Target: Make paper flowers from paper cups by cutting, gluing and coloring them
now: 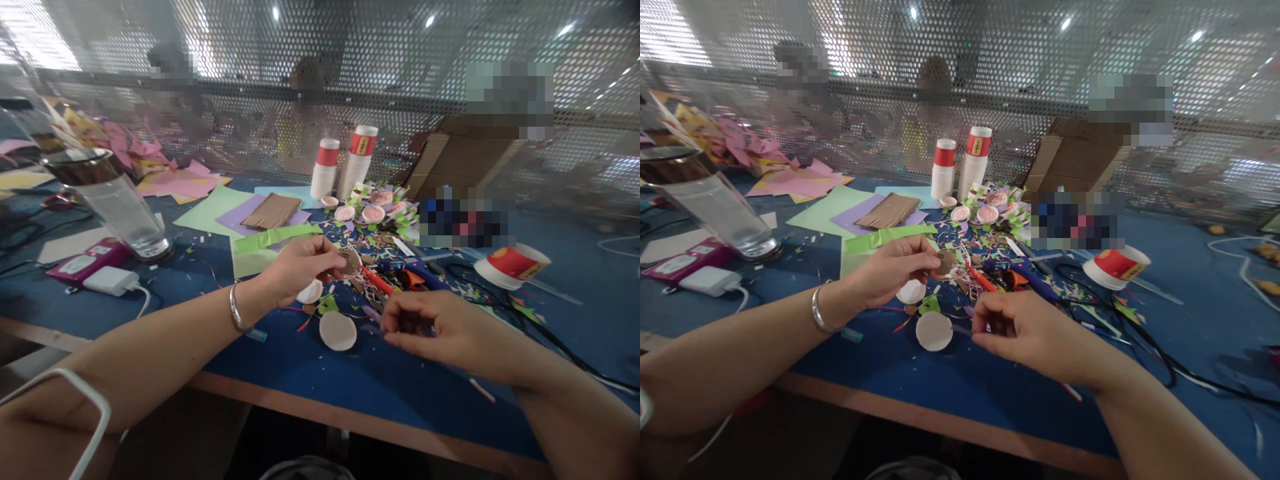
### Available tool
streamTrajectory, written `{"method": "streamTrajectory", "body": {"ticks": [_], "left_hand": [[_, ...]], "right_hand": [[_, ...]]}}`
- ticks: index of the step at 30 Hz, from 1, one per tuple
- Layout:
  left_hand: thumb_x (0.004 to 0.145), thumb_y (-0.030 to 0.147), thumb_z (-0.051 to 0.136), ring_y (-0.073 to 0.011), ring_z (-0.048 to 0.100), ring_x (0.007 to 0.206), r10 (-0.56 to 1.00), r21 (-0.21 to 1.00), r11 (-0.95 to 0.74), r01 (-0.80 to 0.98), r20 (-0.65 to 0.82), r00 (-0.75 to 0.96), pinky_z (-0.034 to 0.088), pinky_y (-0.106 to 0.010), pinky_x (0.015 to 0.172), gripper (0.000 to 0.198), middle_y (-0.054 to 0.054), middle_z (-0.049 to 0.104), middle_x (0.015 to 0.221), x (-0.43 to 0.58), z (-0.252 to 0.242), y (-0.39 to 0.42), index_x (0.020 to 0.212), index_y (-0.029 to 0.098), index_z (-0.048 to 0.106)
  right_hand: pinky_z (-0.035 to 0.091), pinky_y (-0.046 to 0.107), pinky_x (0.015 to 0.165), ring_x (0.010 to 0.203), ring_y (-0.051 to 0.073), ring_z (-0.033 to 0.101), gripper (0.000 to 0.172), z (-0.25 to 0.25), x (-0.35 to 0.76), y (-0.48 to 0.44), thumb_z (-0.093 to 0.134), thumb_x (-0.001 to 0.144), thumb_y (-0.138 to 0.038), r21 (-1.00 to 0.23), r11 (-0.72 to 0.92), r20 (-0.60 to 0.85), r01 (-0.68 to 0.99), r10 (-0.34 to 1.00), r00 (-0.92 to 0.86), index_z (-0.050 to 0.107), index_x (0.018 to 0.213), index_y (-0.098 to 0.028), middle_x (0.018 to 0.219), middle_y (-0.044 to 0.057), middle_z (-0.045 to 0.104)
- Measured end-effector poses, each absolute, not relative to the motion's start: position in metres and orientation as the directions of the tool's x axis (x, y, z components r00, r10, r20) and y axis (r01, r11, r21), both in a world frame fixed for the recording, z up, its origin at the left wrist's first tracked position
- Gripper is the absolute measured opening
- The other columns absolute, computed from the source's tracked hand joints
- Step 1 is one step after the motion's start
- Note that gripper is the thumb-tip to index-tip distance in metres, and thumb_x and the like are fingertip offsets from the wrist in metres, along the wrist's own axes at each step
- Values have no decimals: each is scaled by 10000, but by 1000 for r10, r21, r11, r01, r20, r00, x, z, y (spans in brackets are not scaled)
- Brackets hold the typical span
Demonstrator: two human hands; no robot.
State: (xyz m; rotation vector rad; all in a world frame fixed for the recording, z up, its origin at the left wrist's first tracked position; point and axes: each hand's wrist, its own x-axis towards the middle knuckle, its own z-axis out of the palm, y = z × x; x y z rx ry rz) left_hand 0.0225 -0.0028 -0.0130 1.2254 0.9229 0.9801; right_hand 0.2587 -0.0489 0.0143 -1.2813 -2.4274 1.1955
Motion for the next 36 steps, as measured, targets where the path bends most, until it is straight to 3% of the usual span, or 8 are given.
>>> {"method": "streamTrajectory", "body": {"ticks": [6, 13, 25, 33, 36], "left_hand": [[797, 187, 712, -73, 604, 584, 883, 996, 84, -11, -69, 464, 433, -227, 573, 159, -3, 682, 664, 23, -14, -9, 754, 162, 561], [807, 245, 705, -60, 550, 550, 874, 994, 46, 96, -87, 478, 332, -198, 464, 163, 8, 662, 662, 22, -17, -12, 788, 176, 558], [755, 256, 711, -89, 576, 595, 859, 993, 67, 98, -107, 501, 371, -201, 492, 175, -18, 666, 695, 26, -12, -16, 761, 181, 553], [728, 229, 708, -72, 524, 517, 851, 987, 114, 117, -158, 501, 243, -178, 388, 177, 0, 646, 664, 28, -7, -19, 760, 188, 539], [723, 211, 715, -75, 550, 532, 845, 990, 112, 91, -143, 516, 262, -174, 393, 180, 7, 643, 649, 28, -7, -20, 751, 182, 540]], "right_hand": [[426, 221, 478, 518, 101, 547, 237, 8, 263, -46, 646, 936, -433, -824, 198, -124, 532, 852, -508, 564, 890, -216, 630, -42, 590], [396, 211, 465, 499, 87, 507, 206, 7, 258, -46, 656, 931, -397, -801, 302, 28, 516, 882, -471, 607, 865, -209, 620, -32, 596], [423, 243, 512, 523, 108, 547, 272, 0, 254, -46, 671, 917, -471, -790, 330, 79, 517, 891, -447, 627, 894, -204, 629, -29, 607], [422, 255, 515, 526, 114, 544, 275, -1, 248, -46, 672, 903, -466, -745, 337, 110, 576, 913, -392, 625, 843, -202, 638, -15, 620], [420, 253, 513, 524, 114, 542, 271, -2, 247, -47, 679, 893, -461, -748, 335, 130, 572, 920, -369, 616, 834, -205, 631, -19, 615]]}}
